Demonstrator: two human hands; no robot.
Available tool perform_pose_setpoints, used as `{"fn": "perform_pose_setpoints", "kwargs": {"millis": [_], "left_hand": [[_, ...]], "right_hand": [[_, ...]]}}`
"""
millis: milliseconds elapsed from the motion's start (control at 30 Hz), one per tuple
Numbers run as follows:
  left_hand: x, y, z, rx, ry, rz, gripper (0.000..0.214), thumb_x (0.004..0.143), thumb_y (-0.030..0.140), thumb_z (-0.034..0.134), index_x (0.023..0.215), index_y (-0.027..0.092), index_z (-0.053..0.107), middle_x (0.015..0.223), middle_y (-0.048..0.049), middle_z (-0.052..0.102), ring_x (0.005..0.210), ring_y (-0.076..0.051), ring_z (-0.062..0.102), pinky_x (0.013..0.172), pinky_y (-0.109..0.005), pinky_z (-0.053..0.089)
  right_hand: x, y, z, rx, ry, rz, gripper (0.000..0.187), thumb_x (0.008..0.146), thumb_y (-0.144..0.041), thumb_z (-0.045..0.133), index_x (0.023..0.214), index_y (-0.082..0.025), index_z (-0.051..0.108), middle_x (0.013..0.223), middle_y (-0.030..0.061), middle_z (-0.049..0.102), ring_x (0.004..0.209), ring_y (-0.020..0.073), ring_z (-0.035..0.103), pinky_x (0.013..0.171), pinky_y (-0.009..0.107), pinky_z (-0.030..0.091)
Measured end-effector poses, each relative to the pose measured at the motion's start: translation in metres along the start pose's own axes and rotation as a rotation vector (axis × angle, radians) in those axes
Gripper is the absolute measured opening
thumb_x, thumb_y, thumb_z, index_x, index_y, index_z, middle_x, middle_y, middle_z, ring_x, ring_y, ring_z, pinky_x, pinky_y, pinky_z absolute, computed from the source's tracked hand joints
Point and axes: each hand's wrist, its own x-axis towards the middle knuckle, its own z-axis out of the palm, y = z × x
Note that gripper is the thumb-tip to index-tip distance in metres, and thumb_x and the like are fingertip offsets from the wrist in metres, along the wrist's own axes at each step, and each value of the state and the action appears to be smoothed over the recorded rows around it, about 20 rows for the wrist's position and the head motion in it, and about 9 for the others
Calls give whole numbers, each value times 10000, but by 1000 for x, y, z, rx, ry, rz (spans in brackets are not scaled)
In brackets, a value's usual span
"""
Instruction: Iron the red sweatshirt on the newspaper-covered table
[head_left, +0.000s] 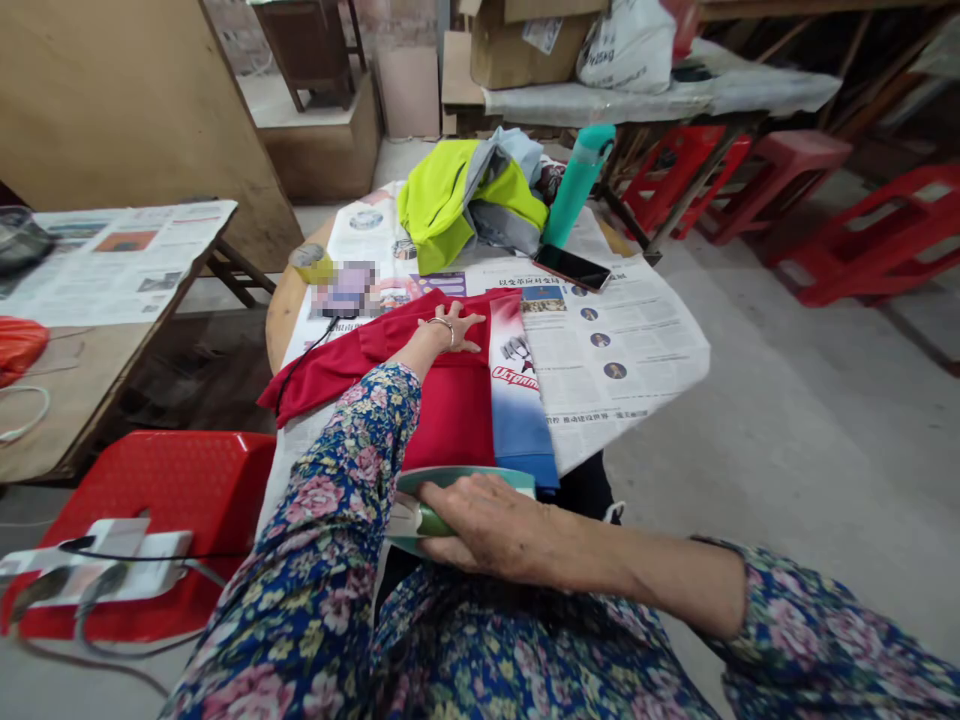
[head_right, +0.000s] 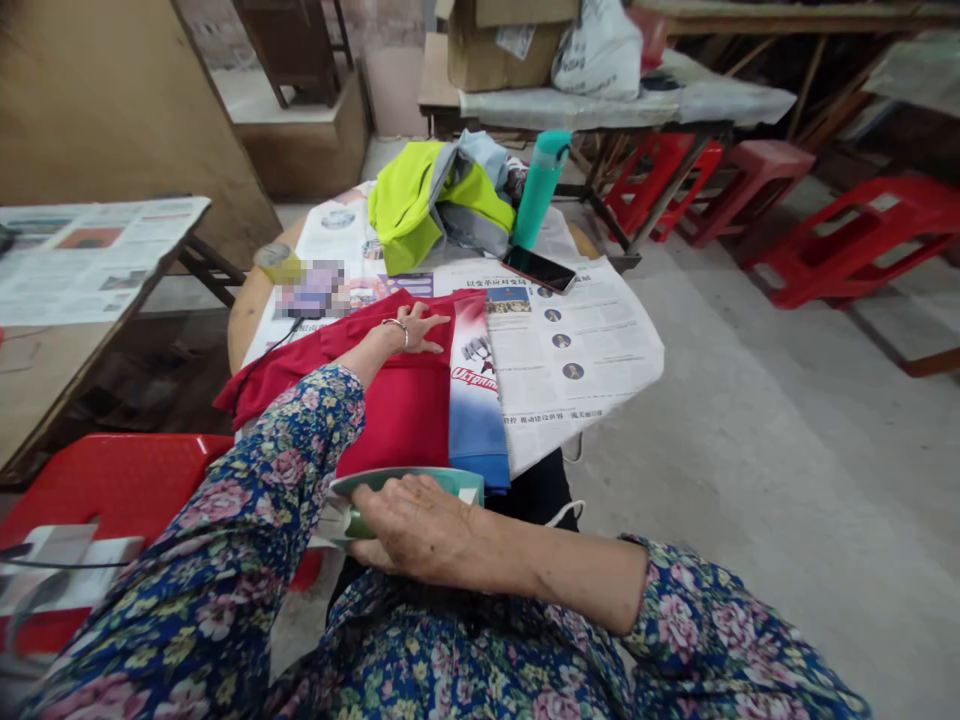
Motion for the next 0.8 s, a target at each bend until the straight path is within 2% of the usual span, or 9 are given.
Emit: {"fn": "perform_pose_setpoints", "kwargs": {"millis": [200, 300, 400, 467, 533, 600, 667, 733, 800], "left_hand": [[-10, 9, -7, -40, 10, -32, 876, 920, 636, 759, 1693, 462, 384, 1810, -149, 245, 1603, -593, 241, 1169, -863, 344], [-13, 10, -9, -65, 26, -21, 850, 915, 606, 785, 1669, 431, 433, 1795, -155, 277, 1608, -574, 228, 1175, -860, 329], [-21, 8, -6, -91, 49, -22, 807, 940, 580, 760, 1663, 433, 433, 1809, -140, 254, 1635, -550, 199, 1188, -861, 309], [-32, 3, 2, -135, 119, -15, 777, 959, 535, 737, 1664, 413, 433, 1816, -139, 247, 1658, -510, 199, 1225, -826, 306], [-48, -3, 15, -229, 277, 3, 707, 983, 450, 704, 1645, 353, 474, 1782, -152, 325, 1661, -439, 260, 1282, -729, 323], [-69, -11, 32, -426, 484, 14, 629, 988, 357, 684, 1598, 298, 540, 1672, -156, 493, 1600, -359, 404, 1297, -601, 385], [-91, -20, 45, -767, 657, -49, 620, 971, 305, 696, 1576, 289, 562, 1453, -126, 671, 1409, -291, 608, 1206, -491, 514], [-109, -30, 49, -1193, 745, -184, 666, 958, 290, 715, 1597, 312, 528, 1182, -65, 755, 1105, -212, 739, 1011, -378, 624], [-120, -40, 39, -1593, 756, -318, 700, 953, 274, 731, 1607, 348, 492, 974, -5, 746, 830, -135, 730, 798, -256, 627]], "right_hand": [[-18, 24, -19, -40, 177, 183, 372, 1100, -415, 621, 1365, -161, 682, 1100, 128, 800, 1015, 284, 743, 858, 386, 544], [-22, 36, -17, -37, 280, 218, 404, 1093, -433, 605, 1410, -191, 668, 1063, 122, 791, 1040, 318, 737, 884, 425, 558], [-18, 46, -7, -39, 317, 224, 338, 1074, -397, 629, 1340, -196, 683, 1010, 106, 775, 1002, 314, 740, 849, 401, 544], [-13, 51, -1, -43, 313, 261, 252, 1071, -366, 630, 1241, -189, 690, 967, 94, 770, 946, 294, 745, 803, 371, 519], [-9, 56, 1, -39, 316, 309, 202, 1064, -340, 635, 1181, -182, 678, 929, 86, 765, 887, 277, 742, 753, 349, 487], [-7, 60, 2, -24, 324, 332, 180, 1045, -325, 651, 1150, -180, 667, 880, 72, 751, 832, 264, 729, 713, 336, 453], [-6, 62, 1, 2, 323, 320, 184, 1029, -322, 659, 1146, -179, 662, 844, 58, 733, 804, 254, 717, 695, 329, 433], [-6, 65, 0, 30, 299, 311, 199, 1025, -324, 651, 1156, -174, 662, 797, 43, 707, 761, 245, 701, 670, 326, 419], [-6, 68, 0, 46, 282, 300, 203, 1021, -317, 643, 1168, -179, 663, 773, 32, 689, 731, 238, 687, 650, 323, 412]]}}
